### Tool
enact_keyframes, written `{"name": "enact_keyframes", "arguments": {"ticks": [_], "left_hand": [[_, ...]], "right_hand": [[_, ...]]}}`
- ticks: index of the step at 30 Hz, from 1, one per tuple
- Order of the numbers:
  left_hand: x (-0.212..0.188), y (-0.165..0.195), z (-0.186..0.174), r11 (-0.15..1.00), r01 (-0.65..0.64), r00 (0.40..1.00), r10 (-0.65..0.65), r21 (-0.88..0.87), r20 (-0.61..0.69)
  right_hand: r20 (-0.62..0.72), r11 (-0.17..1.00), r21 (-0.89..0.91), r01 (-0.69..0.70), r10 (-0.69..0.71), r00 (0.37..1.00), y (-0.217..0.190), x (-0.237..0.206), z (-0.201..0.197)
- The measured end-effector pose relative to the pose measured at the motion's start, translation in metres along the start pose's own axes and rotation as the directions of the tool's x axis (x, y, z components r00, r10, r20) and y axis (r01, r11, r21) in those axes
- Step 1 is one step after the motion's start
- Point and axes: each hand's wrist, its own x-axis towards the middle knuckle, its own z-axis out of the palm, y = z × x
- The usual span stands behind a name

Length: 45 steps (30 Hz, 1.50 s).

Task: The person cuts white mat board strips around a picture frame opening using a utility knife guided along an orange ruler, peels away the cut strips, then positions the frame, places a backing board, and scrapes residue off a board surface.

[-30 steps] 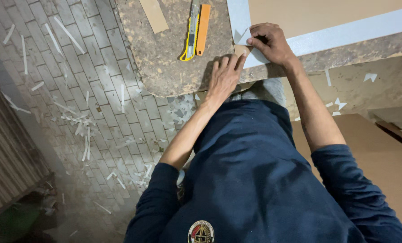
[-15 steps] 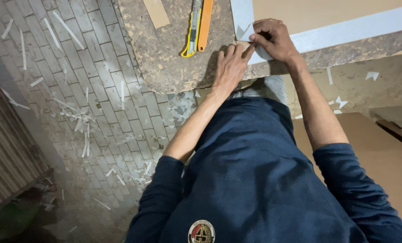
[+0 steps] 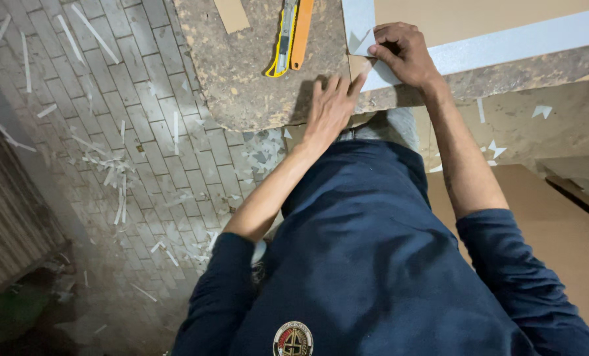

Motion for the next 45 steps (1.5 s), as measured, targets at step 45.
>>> {"name": "enact_keyframes", "arguments": {"ticks": [45], "left_hand": [[0.02,0.011,0.031,0.995,0.093,0.994,-0.091,0.031,-0.059]], "right_hand": [[-0.01,0.999,0.04,0.001,0.0,1.0,-0.008,0.008,-0.001]]}}
